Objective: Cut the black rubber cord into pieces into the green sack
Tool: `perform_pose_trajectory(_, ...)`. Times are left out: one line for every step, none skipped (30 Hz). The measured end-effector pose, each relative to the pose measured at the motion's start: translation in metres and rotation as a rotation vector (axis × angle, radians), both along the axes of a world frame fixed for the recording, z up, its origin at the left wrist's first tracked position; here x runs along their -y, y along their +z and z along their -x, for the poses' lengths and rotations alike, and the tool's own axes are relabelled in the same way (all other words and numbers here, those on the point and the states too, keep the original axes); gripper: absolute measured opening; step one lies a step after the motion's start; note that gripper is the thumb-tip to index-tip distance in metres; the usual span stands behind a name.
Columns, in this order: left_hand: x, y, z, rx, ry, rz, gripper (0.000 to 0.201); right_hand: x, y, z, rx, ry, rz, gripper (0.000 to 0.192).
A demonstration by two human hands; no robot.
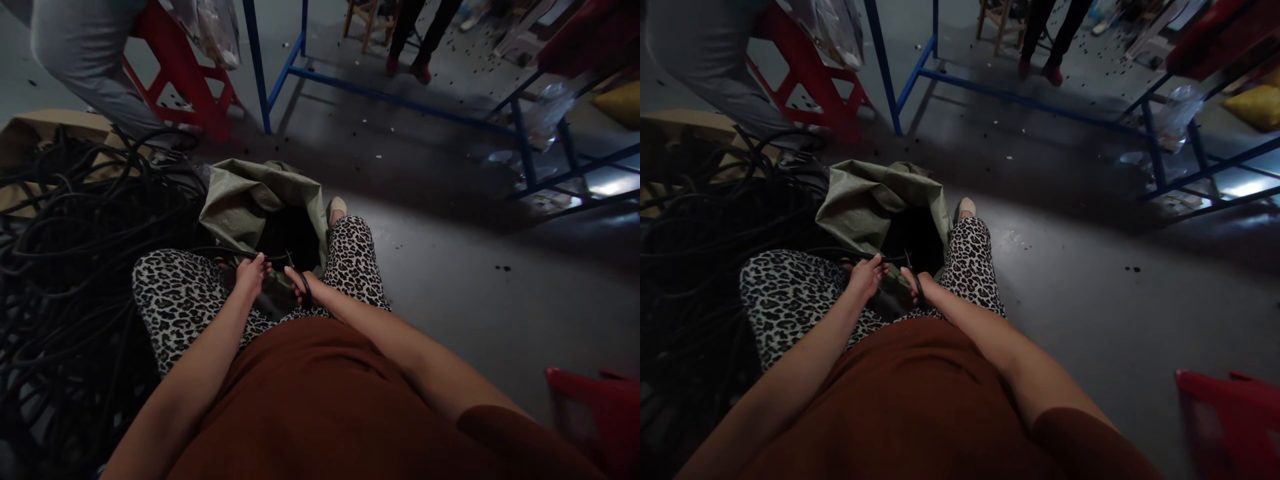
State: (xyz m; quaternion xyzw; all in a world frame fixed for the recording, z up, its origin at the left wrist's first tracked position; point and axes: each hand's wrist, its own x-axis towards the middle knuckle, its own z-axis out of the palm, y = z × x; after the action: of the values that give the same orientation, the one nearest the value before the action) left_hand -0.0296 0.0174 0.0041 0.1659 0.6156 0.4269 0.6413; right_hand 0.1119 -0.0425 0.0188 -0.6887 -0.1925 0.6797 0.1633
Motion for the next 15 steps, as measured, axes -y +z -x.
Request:
perform_pose_trajectory(-0.001,0.000,0.001,0.007,0.013,0.001,0.024,0.000,-0.001,0.000,-0.001,0.001,-0.026,0.050)
perform_pose_trajectory(-0.002,0.000,0.002,0.011,0.029,0.000,0.024,0.000,-0.003,0.000,-0.003,0.005,-0.052,0.050)
perform_pose_trajectory(-0.004,-0.001,0.003,0.014,0.046,0.000,0.024,0.001,-0.006,0.000,0.000,0.006,-0.068,0.049)
perform_pose_trajectory(-0.005,-0.002,0.004,0.017,0.062,-0.002,0.024,0.001,-0.008,0.000,0.005,0.005,-0.070,0.049)
perform_pose_trajectory(-0.006,-0.003,0.004,0.019,0.071,-0.004,0.023,0.001,-0.011,0.000,0.015,0.004,-0.067,0.049)
perform_pose_trajectory(-0.006,-0.004,0.004,0.021,0.074,-0.005,0.021,0.001,-0.013,-0.001,0.028,0.007,-0.062,0.049)
perform_pose_trajectory(-0.007,-0.004,0.004,0.021,0.071,-0.007,0.020,0.001,-0.014,-0.001,0.045,0.013,-0.055,0.049)
perform_pose_trajectory(-0.006,-0.005,0.003,0.020,0.065,-0.005,0.019,0.001,-0.015,-0.001,0.061,0.021,-0.047,0.050)
perform_pose_trajectory(-0.006,-0.005,0.003,0.016,0.057,0.000,0.019,0.001,-0.015,-0.002,0.074,0.028,-0.039,0.050)
perform_pose_trajectory(-0.006,-0.005,0.002,0.009,0.051,0.006,0.019,0.001,-0.014,-0.002,0.083,0.038,-0.032,0.051)
perform_pose_trajectory(-0.005,-0.005,0.001,0.001,0.048,0.012,0.020,0.001,-0.013,-0.002,0.091,0.047,-0.026,0.051)
perform_pose_trajectory(-0.005,-0.005,0.000,-0.010,0.048,0.015,0.020,0.001,-0.012,-0.003,0.098,0.058,-0.020,0.051)
perform_pose_trajectory(-0.005,-0.005,0.000,-0.021,0.047,0.019,0.021,0.001,-0.011,-0.003,0.104,0.067,-0.017,0.051)
perform_pose_trajectory(-0.005,-0.005,-0.001,-0.032,0.045,0.022,0.021,0.002,-0.010,-0.003,0.107,0.076,-0.015,0.050)
perform_pose_trajectory(-0.005,-0.005,-0.001,-0.042,0.042,0.024,0.021,0.002,-0.011,-0.004,0.109,0.081,-0.017,0.049)
